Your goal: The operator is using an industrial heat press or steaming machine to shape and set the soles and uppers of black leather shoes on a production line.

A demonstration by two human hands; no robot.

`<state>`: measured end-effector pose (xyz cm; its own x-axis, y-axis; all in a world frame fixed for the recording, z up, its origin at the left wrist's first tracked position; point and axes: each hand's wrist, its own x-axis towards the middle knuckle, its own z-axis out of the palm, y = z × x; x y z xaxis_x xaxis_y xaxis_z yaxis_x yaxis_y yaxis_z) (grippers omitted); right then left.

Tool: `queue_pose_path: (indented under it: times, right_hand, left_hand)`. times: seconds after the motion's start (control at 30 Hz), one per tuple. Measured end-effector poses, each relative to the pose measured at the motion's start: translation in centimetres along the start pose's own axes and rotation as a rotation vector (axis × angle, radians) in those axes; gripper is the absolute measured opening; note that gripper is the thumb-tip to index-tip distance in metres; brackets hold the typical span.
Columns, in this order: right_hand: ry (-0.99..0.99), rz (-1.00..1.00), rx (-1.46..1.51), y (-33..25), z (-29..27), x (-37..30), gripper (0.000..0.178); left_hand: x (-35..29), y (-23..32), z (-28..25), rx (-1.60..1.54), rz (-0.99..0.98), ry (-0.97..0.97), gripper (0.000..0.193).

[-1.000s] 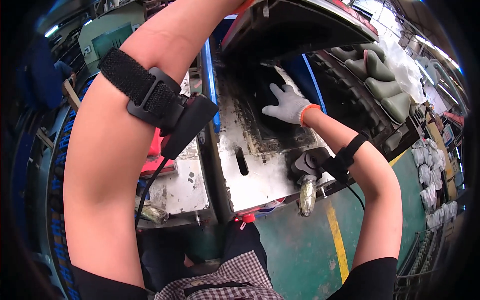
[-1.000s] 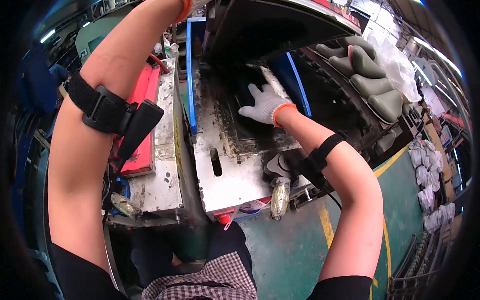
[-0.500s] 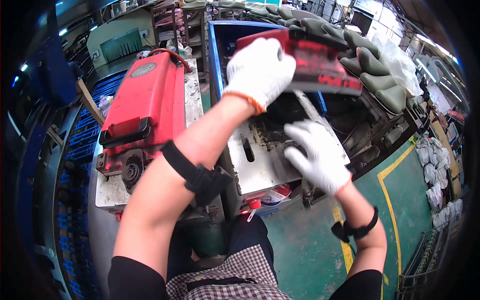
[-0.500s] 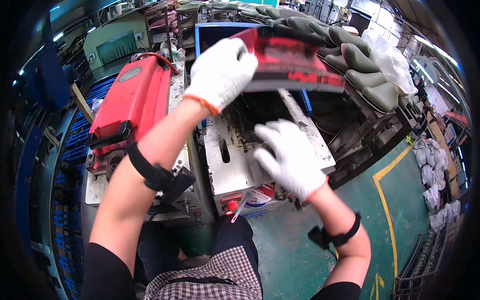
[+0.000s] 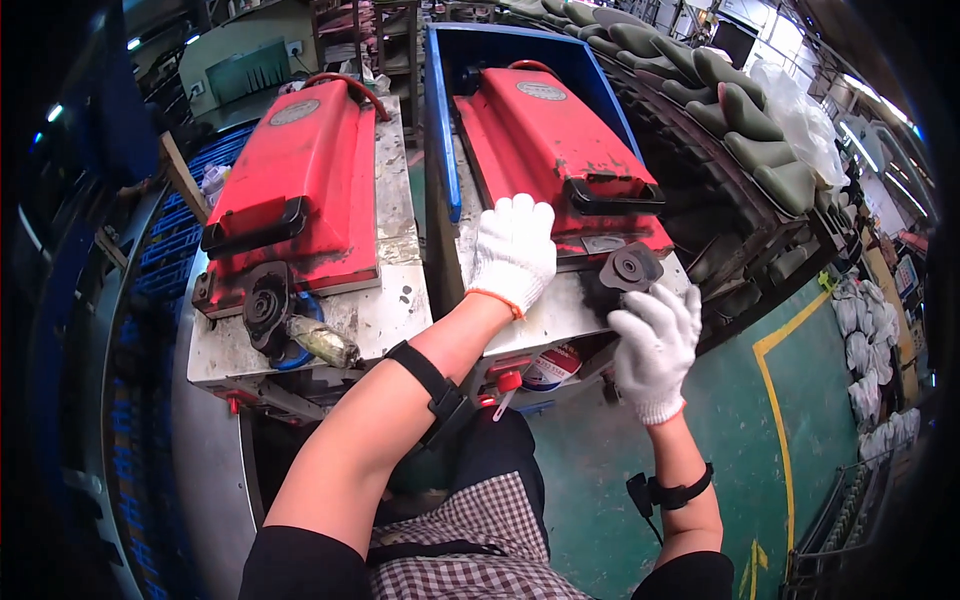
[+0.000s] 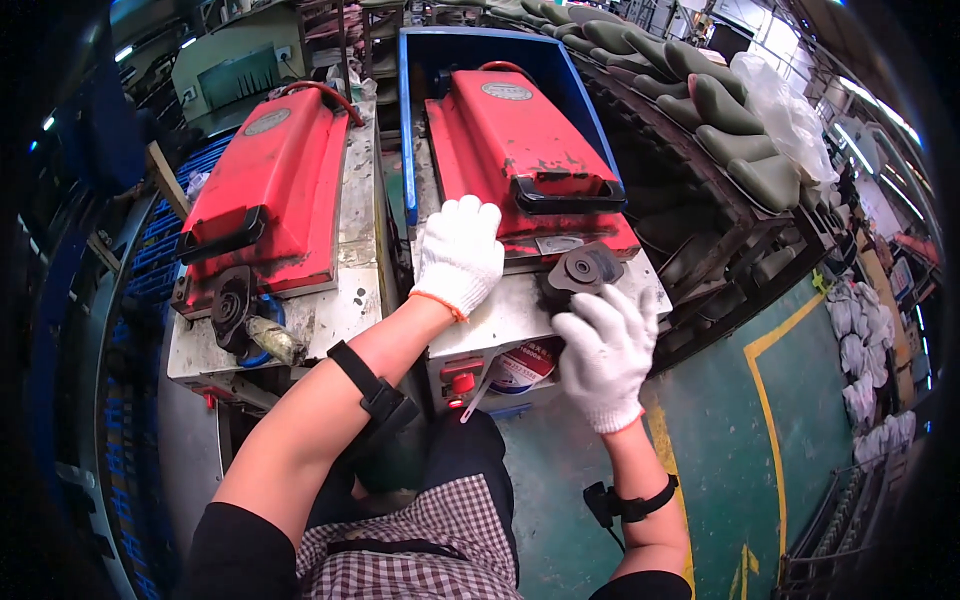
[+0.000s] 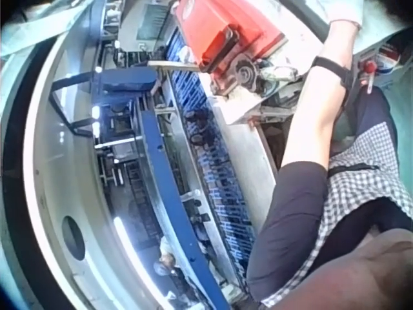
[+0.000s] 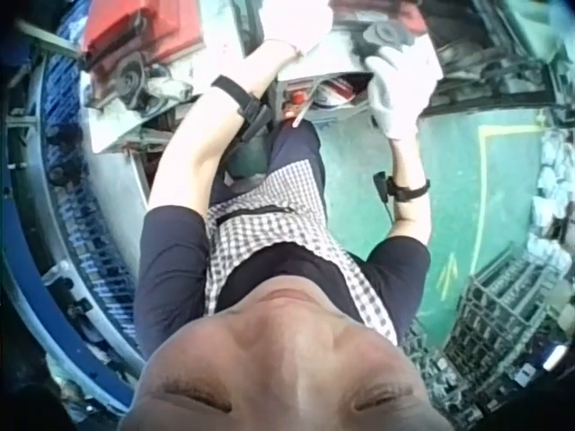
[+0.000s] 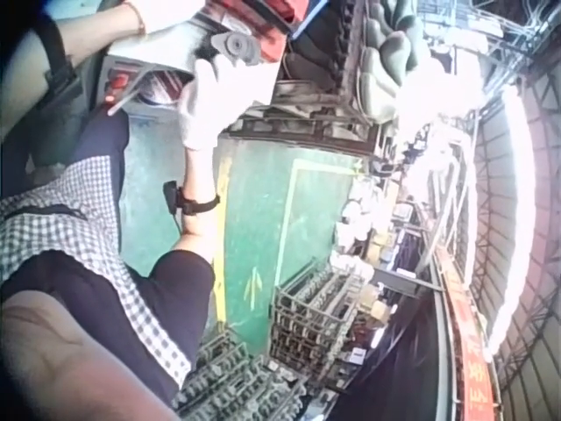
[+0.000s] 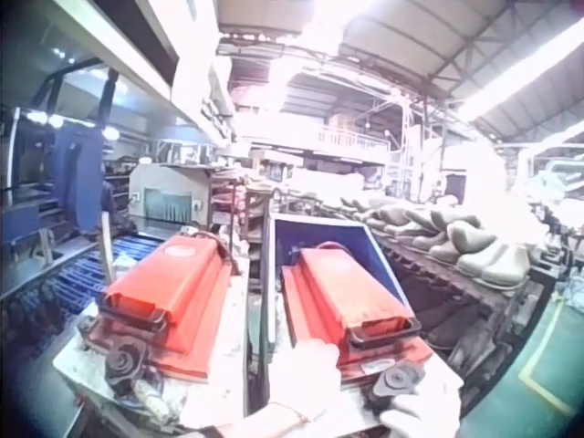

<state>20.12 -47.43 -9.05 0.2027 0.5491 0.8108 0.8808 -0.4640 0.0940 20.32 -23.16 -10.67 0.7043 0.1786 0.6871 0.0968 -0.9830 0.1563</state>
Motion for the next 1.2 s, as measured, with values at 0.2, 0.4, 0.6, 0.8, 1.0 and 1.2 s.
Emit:
queue_pose_path:
  times: [0.2,0.4,0.6,0.8,1.0,1.2]
  right_hand:
    - [0.152,0.289,-0.142,9.3,1.3,-2.8,0.034]
    - [0.191,0.203,-0.093,7.4,3.0,6.6,0.037]
    - [0.010,0.218,0.137,6.8,6.8,8.0,0.024]
    - [-0.012,0.232,0.137,6.1,6.6,8.3,0.022]
    - [0.004,0.254,0.152,6.8,7.1,7.6,0.022]
    - [0.014,0.228,0.151,6.2,7.1,8.4,0.023]
  left_hand:
    - [-0.2,0.5,0.3,-0.018,0.002,0.040,0.020]
    - [-0.3,-0.3,-0.8,-0.007,-0.037,-0.023,0.020]
    - [0.4,-2.0,-9.0,-1.082,-0.182,-0.201,0.040]
    - [-5.0,-9.8,-18.5,-2.515,-0.670,-0.529,0.062]
    - [-8.1,-14.3,-23.4,-1.915,-0.604,-0.197,0.044]
    - [-9.1,-22.7,-24.7,0.020,0.067,0.053,0.019]
